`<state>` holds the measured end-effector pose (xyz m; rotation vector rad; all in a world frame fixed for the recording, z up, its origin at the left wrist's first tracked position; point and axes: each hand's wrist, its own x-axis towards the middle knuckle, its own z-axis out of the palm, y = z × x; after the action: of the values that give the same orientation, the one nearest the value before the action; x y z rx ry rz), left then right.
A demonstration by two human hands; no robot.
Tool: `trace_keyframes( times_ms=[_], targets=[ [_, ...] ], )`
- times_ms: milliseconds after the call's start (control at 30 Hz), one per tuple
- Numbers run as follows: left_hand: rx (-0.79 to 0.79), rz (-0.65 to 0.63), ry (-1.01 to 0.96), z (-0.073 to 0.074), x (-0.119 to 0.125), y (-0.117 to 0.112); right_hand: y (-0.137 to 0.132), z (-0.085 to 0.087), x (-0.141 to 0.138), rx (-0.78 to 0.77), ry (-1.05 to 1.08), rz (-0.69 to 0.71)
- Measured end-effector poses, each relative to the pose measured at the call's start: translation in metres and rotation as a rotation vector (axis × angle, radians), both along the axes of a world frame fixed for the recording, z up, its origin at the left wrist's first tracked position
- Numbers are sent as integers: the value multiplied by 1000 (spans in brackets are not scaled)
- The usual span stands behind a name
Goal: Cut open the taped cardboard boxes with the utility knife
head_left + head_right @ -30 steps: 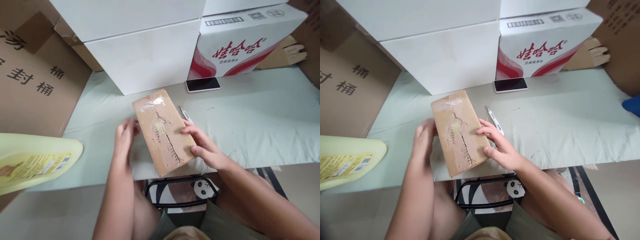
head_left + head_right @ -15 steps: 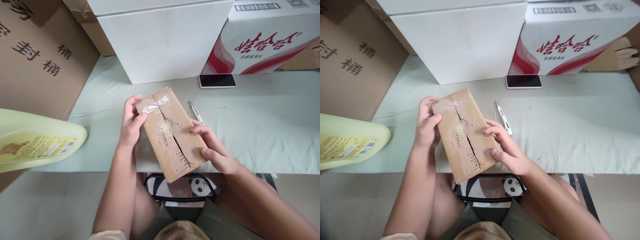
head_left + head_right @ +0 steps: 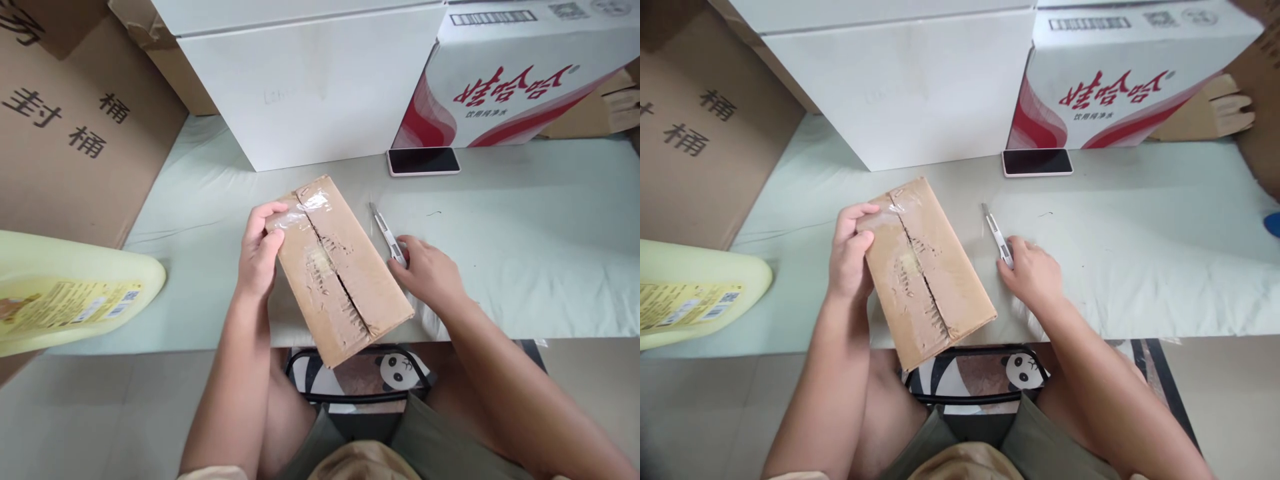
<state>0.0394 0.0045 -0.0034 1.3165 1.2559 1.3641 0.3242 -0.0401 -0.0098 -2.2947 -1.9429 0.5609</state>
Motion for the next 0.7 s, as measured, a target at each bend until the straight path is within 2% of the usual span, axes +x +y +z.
trace_keyframes(
  times_ms=[100, 200, 333, 433, 500, 567, 700],
  targets=[
    [-5, 15, -17, 1, 2, 0, 3, 3, -3, -80, -40, 18],
    [-1, 21, -12, 1, 2, -1, 7, 3, -2, -33, 42, 2],
    [23, 10, 24, -3, 2, -1, 15, 8, 3, 128, 272, -131],
    [37, -8, 39, -4, 3, 0, 11, 26, 3, 364, 536, -144],
    [45, -24, 43, -4, 5, -1, 2, 43, -1, 522, 699, -88],
    [67, -30, 55, -3, 7, -2, -11, 63, -6, 594, 805, 17],
    [109, -65, 72, -2, 11, -5, -36, 94, -21, 466, 745, 256]
  ],
)
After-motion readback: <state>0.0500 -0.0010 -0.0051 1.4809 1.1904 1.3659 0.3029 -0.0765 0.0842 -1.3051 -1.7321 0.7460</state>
